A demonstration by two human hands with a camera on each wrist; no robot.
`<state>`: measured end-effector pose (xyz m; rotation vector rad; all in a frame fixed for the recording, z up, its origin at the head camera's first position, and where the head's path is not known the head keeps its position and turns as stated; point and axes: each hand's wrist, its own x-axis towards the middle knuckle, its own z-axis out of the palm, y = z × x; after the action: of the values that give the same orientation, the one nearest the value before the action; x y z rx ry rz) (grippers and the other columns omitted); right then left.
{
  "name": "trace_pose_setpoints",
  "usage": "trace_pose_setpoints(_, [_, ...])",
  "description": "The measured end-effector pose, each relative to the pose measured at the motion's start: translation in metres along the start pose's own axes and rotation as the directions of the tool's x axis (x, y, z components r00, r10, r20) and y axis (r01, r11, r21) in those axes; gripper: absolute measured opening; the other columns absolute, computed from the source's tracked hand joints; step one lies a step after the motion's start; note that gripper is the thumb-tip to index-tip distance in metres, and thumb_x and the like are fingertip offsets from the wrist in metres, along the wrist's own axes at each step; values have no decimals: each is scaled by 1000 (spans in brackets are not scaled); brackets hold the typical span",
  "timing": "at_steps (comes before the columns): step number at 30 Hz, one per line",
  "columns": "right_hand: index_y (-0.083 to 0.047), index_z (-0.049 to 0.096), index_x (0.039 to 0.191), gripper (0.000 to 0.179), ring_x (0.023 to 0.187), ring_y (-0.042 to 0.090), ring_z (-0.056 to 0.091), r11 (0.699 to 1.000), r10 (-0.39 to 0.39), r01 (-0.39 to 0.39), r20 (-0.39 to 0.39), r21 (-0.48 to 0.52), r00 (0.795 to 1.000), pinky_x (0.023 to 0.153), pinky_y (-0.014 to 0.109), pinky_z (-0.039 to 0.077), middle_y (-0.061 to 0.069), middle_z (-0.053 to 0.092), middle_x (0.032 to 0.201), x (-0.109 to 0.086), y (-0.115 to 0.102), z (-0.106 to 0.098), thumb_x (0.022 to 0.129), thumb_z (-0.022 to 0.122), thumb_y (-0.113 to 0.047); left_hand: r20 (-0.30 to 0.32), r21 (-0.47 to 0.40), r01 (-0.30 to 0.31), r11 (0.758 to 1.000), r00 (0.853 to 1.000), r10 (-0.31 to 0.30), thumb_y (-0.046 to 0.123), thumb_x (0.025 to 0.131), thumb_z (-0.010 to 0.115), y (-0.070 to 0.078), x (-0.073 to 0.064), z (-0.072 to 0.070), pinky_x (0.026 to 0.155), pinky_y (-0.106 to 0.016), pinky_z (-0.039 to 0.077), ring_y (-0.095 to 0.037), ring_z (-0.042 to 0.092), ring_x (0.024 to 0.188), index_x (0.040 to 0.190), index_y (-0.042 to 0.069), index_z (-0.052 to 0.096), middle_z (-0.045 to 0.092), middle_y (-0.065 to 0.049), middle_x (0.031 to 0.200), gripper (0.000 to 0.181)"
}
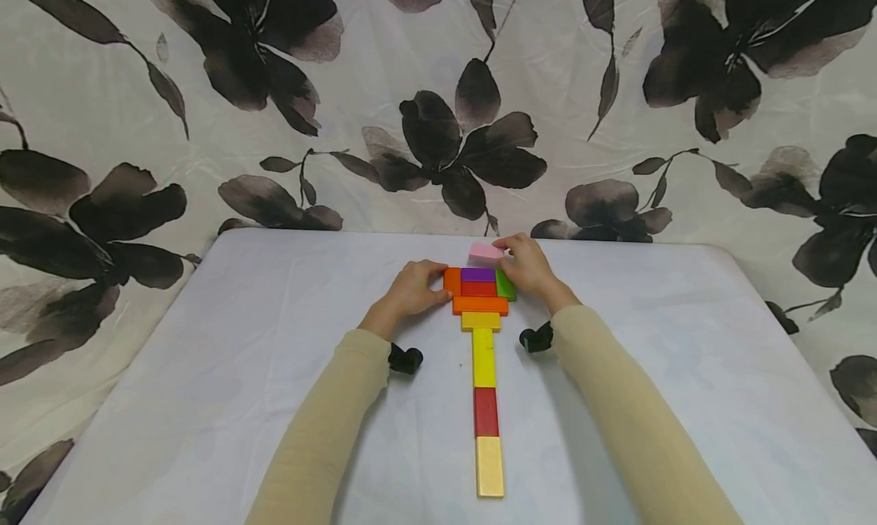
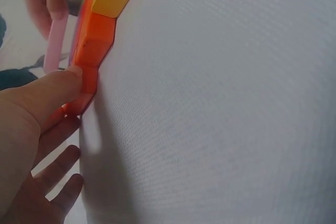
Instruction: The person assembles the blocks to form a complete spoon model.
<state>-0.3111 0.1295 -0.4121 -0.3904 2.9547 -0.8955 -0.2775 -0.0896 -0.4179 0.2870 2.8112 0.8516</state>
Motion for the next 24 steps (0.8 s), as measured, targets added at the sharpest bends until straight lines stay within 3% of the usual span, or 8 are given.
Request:
trace_pose_setpoints(15, [-6, 58, 122, 32, 107, 30, 49, 996, -67, 70, 52, -51, 996, 97, 42, 41, 17, 49, 120, 5, -9, 3, 91, 51, -11, 1, -8, 0, 1000, 1000, 0, 27, 82, 69, -1, 1, 1, 104, -39, 36, -23, 41, 121, 132, 15, 51, 51, -5, 132, 54])
trace_pose_setpoints(24, [-7, 59, 122, 33, 106, 29, 50, 996, -62, 66, 66, -56, 996, 97, 41, 41, 16, 50, 118, 6, -8, 7, 91, 52, -12, 2, 4, -13, 1000, 1000, 13, 27, 82, 68, -3, 1, 0, 105, -39, 34, -24, 41, 122, 132, 13, 52, 51, -6, 132, 54])
